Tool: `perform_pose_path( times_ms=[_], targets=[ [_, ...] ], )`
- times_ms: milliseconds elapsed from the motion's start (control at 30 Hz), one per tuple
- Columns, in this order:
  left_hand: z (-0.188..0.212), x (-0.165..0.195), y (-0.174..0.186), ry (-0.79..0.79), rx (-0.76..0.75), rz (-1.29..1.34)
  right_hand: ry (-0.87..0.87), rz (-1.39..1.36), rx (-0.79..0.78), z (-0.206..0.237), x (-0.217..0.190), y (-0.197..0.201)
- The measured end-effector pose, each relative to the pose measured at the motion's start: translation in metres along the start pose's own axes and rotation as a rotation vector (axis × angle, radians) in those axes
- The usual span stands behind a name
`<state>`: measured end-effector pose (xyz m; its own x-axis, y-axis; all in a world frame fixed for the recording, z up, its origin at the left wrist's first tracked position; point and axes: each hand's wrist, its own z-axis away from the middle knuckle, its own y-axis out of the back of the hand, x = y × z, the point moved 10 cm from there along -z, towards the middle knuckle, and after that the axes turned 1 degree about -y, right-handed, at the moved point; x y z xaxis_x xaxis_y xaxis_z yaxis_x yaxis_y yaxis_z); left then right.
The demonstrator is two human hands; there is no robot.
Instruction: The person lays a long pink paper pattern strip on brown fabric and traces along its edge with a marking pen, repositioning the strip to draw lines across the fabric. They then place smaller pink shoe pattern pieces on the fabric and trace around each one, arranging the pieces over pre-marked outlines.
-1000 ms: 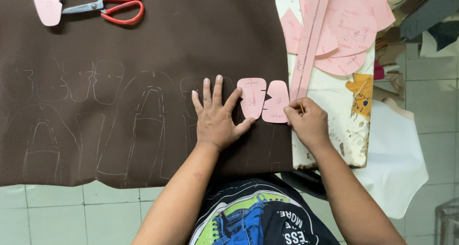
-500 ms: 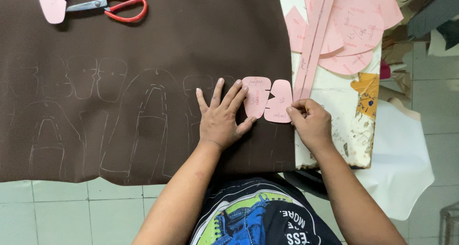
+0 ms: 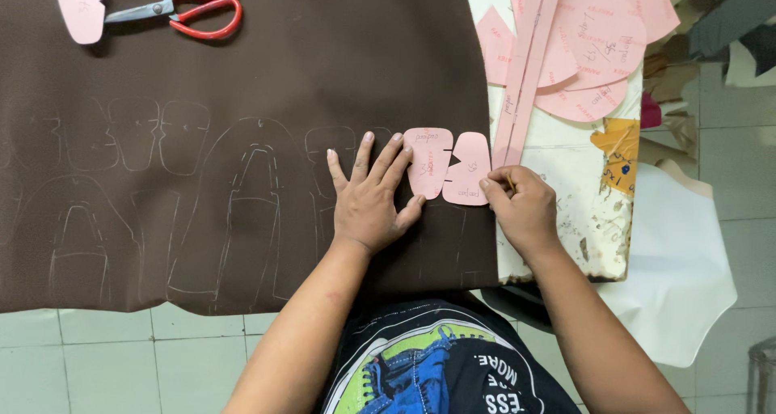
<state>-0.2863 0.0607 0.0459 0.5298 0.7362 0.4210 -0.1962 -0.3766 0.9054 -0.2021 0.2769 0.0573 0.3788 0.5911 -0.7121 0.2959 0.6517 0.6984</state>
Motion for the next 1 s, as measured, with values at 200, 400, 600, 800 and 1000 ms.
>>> perform_pose_path(
  times_ms=[200,400,600,800,1000],
  targets=[
    [-0.001,0.004,0.0,-0.001,-0.003,-0.005,-0.166,-0.095,-0.066,-0.001,0.019,-0.004],
    [0.001,0.005,-0.003,-0.006,0.007,-0.017,-0.302,-0.205,-0.118,0.007,0.044,0.003],
    [0.001,0.004,-0.003,-0.02,0.036,-0.02,-0.127,-0.101,-0.068,0.019,0.028,0.002],
    [0.001,0.003,-0.003,0.0,0.039,0.008,0.09,0.172,0.026,0.028,-0.009,-0.003],
    [0.003,0.002,-0.001,-0.004,0.054,0.016,0.065,0.258,0.039,0.027,-0.01,-0.009]
  ],
)
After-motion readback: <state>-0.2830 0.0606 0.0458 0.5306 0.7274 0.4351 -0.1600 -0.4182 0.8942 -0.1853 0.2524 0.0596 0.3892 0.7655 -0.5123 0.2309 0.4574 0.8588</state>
